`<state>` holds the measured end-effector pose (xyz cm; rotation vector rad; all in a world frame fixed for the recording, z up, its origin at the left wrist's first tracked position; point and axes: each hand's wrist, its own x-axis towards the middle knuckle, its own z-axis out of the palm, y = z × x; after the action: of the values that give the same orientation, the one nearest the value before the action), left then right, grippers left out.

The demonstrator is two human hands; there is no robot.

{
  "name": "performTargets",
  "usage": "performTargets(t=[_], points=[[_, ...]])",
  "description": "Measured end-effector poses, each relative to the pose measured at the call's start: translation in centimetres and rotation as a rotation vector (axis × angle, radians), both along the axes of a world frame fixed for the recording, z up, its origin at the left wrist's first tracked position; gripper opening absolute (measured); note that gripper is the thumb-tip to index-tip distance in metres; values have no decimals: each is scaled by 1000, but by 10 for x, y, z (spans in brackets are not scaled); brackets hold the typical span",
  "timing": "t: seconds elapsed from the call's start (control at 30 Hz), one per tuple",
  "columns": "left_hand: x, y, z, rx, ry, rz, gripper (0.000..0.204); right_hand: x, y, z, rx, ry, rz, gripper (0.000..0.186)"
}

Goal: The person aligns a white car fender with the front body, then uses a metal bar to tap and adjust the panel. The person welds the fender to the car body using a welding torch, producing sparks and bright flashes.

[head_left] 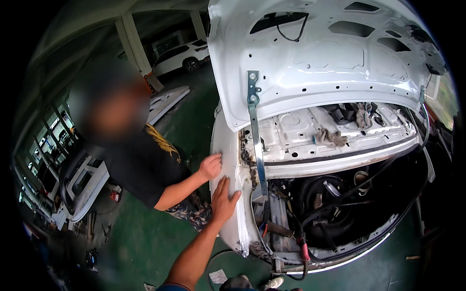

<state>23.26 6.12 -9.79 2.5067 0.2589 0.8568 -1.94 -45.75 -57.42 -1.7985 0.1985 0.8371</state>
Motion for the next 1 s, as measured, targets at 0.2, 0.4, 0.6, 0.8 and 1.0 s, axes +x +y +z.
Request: performTargets(t=[0.2, 0.4, 0.6, 0.8, 1.0], points=[[-11, 21, -20, -36, 68, 28, 69, 178, 201, 500, 81, -686, 337, 51], [-31, 44, -18, 62, 96, -55, 74, 242, 269, 507, -155, -929, 412, 51], [-103, 29, -40, 18, 167, -303, 78, 109, 135, 239, -562, -498, 62, 26], [-88, 60, -19, 59, 242, -379, 86, -78, 18, 126, -451, 564, -195, 31], [19, 80, -5, 28, 100, -361, 92, -53, 53, 157, -237, 358, -580, 20]])
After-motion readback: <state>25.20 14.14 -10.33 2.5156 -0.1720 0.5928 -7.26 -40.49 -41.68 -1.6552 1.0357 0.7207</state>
